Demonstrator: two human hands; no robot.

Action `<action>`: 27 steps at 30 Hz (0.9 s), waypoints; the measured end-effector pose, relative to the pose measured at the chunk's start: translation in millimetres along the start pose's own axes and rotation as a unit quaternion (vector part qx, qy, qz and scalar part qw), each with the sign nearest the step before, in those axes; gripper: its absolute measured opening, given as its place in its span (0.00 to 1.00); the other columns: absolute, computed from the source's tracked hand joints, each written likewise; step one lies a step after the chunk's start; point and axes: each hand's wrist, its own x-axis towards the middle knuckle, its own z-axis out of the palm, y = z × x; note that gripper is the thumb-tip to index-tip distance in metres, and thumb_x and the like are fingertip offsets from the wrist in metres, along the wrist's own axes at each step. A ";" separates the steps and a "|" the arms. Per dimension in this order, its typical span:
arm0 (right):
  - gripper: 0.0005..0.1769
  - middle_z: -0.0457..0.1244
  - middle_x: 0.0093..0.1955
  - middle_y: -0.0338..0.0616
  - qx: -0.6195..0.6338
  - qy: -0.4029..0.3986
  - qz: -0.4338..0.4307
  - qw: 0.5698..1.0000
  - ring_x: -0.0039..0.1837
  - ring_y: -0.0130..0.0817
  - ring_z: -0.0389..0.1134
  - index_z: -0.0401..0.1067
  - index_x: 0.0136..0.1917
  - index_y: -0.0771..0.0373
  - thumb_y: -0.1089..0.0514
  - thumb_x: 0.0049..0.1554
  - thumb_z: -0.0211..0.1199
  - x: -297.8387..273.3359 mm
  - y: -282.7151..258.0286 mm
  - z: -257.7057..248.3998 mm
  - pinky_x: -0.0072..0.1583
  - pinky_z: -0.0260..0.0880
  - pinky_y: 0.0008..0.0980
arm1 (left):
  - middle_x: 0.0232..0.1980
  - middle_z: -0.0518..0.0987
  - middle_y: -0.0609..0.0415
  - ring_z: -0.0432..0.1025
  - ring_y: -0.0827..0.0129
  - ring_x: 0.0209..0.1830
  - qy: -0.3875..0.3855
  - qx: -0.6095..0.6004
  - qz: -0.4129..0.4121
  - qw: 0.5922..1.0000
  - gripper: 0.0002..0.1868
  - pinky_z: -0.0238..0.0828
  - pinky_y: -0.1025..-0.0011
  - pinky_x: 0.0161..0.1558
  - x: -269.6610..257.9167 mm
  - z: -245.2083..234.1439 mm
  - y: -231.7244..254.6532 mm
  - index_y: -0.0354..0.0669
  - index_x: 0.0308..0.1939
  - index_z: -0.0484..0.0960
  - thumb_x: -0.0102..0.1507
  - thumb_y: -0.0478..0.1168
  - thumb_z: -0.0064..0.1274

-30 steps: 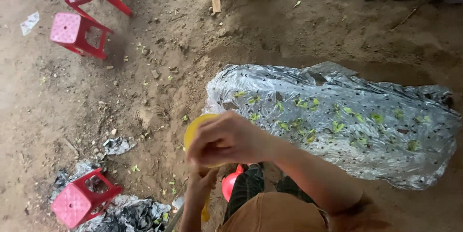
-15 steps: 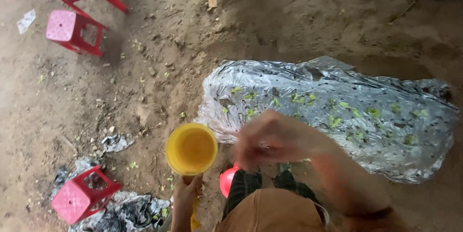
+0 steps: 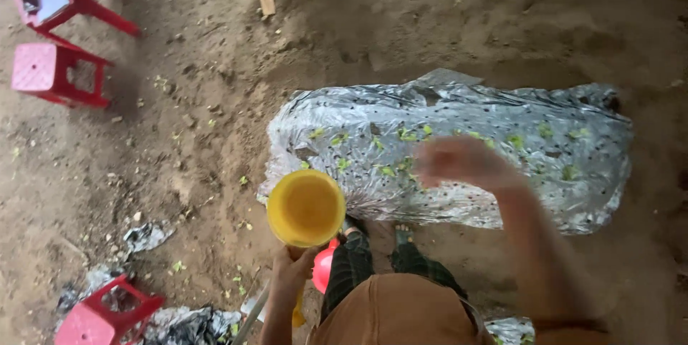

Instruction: Watering individual seedlings in a nursery using a small bowl.

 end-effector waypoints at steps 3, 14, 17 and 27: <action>0.22 0.71 0.55 0.56 -0.315 0.211 -0.125 0.917 0.56 0.49 0.74 0.78 0.55 0.65 0.57 0.48 0.77 14.7 53.1 53.2 0.57 0.77 0.39 | 0.26 0.76 0.51 0.68 0.69 0.23 -0.009 0.026 -0.019 0.999 0.12 0.66 0.71 0.28 0.6 21.8 -5.6 0.38 0.35 0.75 0.60 0.40 0.62; 0.08 0.68 0.49 0.39 -0.563 -0.147 -0.036 0.813 0.52 0.38 0.66 0.78 0.53 0.51 0.54 0.60 0.63 6.4 49.3 169.3 0.55 0.65 0.38 | 0.22 0.69 0.62 0.61 0.75 0.24 -0.067 0.213 -0.012 0.975 0.14 0.55 0.68 0.30 -17.8 103.7 -8.8 0.48 0.27 0.74 0.60 0.46 0.64; 0.13 0.67 0.53 0.40 -0.569 -0.162 -0.040 0.806 0.54 0.41 0.65 0.76 0.57 0.49 0.52 0.59 0.63 -15.4 52.0 159.1 0.59 0.62 0.44 | 0.21 0.67 0.63 0.58 0.75 0.22 -0.079 0.200 0.012 0.976 0.19 0.53 0.69 0.28 -16.6 120.4 -30.4 0.49 0.24 0.69 0.60 0.46 0.66; 0.08 0.67 0.50 0.46 -0.471 0.004 -0.187 0.862 0.56 0.47 0.64 0.77 0.47 0.55 0.62 0.55 0.60 -55.1 52.4 135.1 0.50 0.69 0.43 | 0.15 0.69 0.61 0.59 0.76 0.15 -0.112 0.190 0.007 0.975 0.21 0.52 0.74 0.21 -57.0 148.9 10.9 0.46 0.18 0.73 0.62 0.42 0.65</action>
